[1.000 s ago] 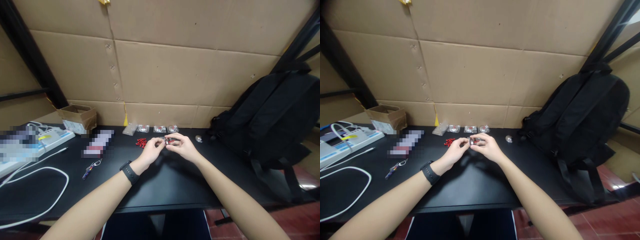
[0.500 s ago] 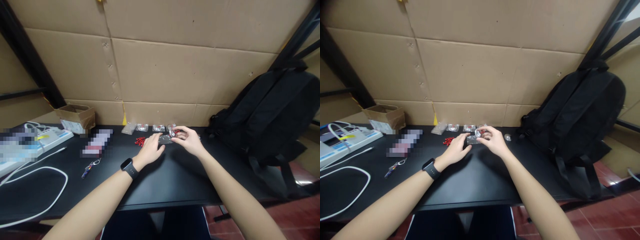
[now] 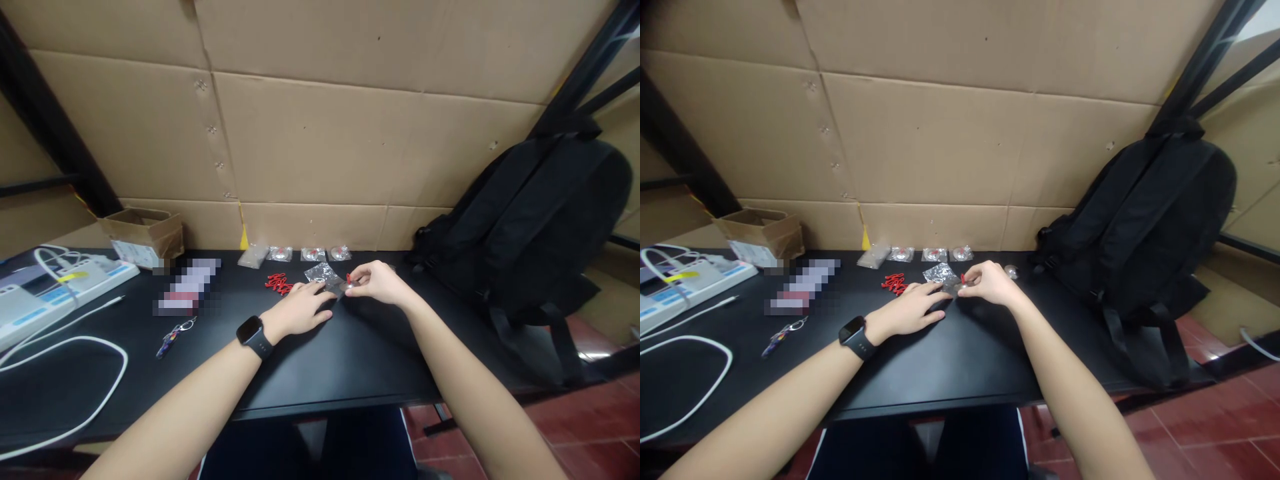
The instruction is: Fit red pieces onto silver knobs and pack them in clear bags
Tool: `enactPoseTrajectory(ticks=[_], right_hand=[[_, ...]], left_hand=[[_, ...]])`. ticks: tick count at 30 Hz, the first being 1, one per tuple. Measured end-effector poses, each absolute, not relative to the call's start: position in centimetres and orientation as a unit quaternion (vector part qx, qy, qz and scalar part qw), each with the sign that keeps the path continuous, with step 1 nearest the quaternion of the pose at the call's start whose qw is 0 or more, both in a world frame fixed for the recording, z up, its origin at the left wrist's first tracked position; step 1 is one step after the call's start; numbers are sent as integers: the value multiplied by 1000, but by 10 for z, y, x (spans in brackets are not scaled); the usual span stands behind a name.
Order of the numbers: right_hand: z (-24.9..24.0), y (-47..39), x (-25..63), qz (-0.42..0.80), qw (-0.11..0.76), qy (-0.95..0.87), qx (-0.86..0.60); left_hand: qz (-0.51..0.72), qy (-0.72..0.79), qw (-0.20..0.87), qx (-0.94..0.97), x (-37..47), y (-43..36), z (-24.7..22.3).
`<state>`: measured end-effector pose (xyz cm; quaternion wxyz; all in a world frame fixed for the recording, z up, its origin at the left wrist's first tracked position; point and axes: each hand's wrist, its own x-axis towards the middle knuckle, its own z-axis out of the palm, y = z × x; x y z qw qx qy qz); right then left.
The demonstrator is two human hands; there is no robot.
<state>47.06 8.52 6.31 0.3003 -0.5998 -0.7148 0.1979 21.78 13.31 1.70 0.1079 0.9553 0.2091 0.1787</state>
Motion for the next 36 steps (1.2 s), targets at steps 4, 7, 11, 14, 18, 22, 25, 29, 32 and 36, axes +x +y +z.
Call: enactPoseTrajectory(ticks=[4,7,11,14,18,22,25,29,32,36], right_hand=[[63,84,463,171,266,-730,-606],[57,87,456,149,253,-734,-612],[47,93,451,122,257,-736,-614],[42,96,450,122,260,-735,-614],[40,96,455,142,269,-759,-576],[40,95,461,176,281,-779,-532],[36,98,461,171,293,-780,-526],[26,107,453,129,320,-772,-534],[20,112,445,83,326,-750,-569],[20,112,439,15,284,-737,-614]], left_hand=[[175,222,125,951,216,133,14],[172,235,137,947,215,134,10],[175,240,146,944,215,135,6],[165,241,142,946,215,136,6],[147,237,129,952,214,135,8],[140,236,144,951,213,134,10],[132,231,150,952,213,134,11],[115,235,144,954,212,134,13],[100,241,128,957,213,132,14],[89,237,116,960,212,131,16]])
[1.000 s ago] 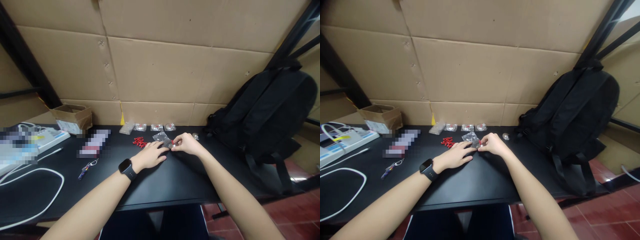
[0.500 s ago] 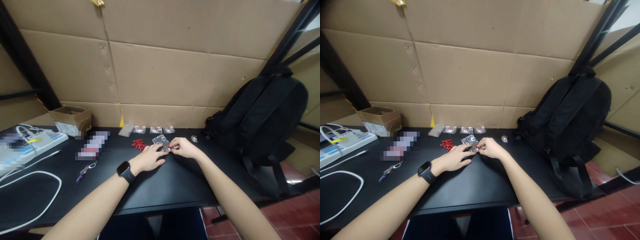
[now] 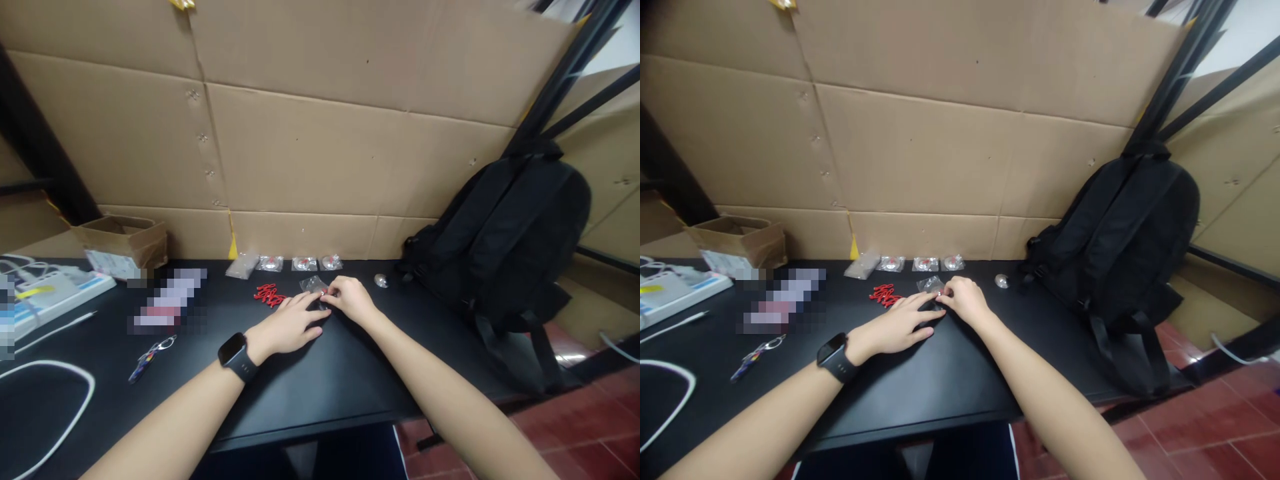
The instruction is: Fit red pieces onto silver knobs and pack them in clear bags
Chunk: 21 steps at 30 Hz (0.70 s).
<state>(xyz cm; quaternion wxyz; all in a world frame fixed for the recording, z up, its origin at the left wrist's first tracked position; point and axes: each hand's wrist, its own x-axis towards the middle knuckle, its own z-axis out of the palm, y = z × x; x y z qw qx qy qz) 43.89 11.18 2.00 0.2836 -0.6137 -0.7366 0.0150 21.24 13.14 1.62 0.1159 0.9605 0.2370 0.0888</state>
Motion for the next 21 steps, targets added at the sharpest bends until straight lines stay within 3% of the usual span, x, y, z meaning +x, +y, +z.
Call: enactPoseTrajectory(ticks=[6,14,21], right_hand=[[30,103,446,17,210,-774,-597],[19,118,439,-35,275,-749,-602],[26,118,454,100,302,-798,-512]], left_hand=[[91,225,124,962,211,130,19],[123,176,125,969,213,128,25],[209,211,137,945,214,138,32]])
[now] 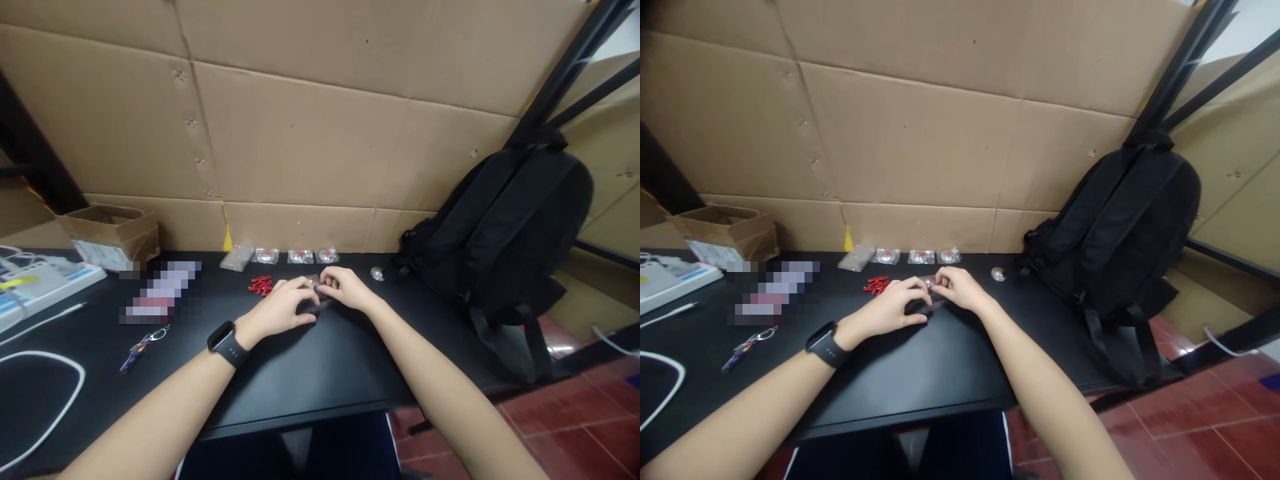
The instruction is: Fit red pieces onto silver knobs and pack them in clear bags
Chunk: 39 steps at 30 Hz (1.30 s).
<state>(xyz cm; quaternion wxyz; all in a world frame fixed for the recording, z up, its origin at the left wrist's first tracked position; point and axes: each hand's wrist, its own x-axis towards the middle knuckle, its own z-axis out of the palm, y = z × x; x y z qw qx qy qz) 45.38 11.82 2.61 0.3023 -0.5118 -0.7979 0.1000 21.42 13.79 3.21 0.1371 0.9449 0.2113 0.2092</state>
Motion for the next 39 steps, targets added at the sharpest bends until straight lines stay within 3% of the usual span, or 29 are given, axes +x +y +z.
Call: enactPoseTrajectory(ticks=[6,13,31,39], right_hand=[[30,113,482,156,309,-795,-498],[26,119,478,126,310,-809,-483],[21,120,468,190,361,-767,-495],[18,125,462,200,316,-742,-556]], left_hand=[[270,270,111,918,216,143,29],[250,307,37,918,219,145,27],[243,369,127,888,218,147,29],[240,463,112,846,225,146,29]])
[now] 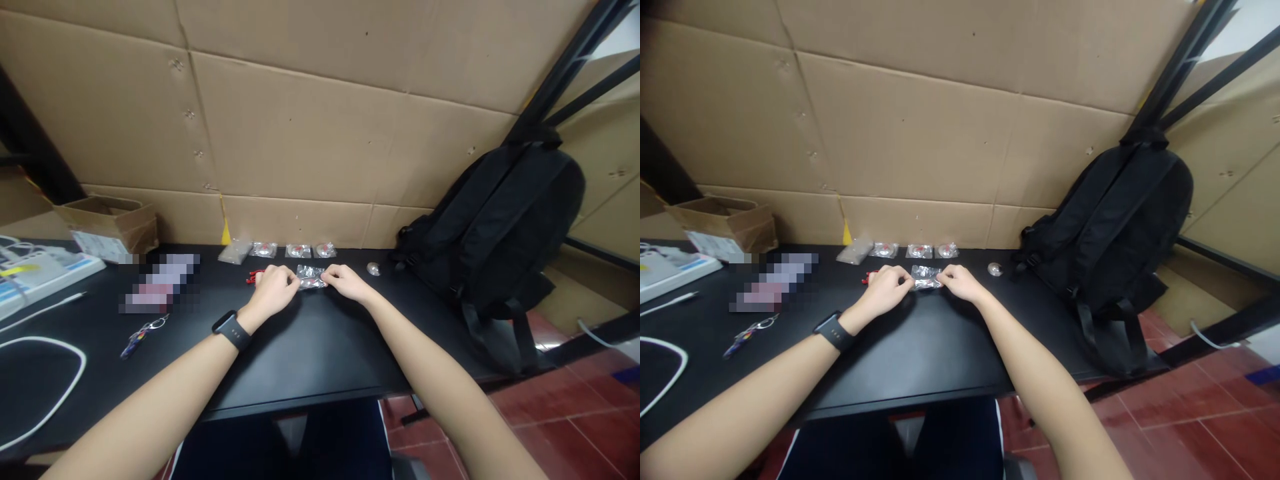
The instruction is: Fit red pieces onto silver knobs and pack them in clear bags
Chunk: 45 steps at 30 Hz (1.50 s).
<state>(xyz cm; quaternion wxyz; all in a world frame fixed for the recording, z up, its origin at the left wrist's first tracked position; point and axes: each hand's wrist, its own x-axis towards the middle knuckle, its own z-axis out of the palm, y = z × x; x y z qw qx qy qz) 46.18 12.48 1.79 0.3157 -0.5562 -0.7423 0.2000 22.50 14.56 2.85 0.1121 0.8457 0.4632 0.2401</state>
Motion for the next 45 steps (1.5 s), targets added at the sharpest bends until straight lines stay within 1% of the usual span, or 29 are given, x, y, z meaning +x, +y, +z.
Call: enactPoseTrajectory(ticks=[5,9,11,14,20,25,27,31,35,38,45], right_hand=[[11,126,446,104,293,-732,-606],[11,123,441,72,314,-746,-583],[13,121,440,49,333,-768,-544],[16,118,439,23,327,-802,-500],[20,116,435,-21,343,-810,-475],[23,113,437,22,270,-855,-443],[21,112,437,43,262,-856,-444],[16,113,433,51,281,-832,-475],[17,114,432,43,282,-817,-502],[21,113,435,53,298,-801,-516],[24,109,438,177,360,-763,-508]], left_hand=[[230,460,35,857,226,138,27],[231,470,-6,852,223,134,27],[240,470,-13,850,221,134,27],[248,451,-17,857,219,134,27],[242,413,-17,878,217,135,26],[226,401,-8,888,216,138,22],[213,394,10,894,215,139,22],[194,391,36,899,215,139,24],[205,398,25,894,216,136,26],[214,396,19,893,217,136,27],[232,429,60,871,220,140,27]])
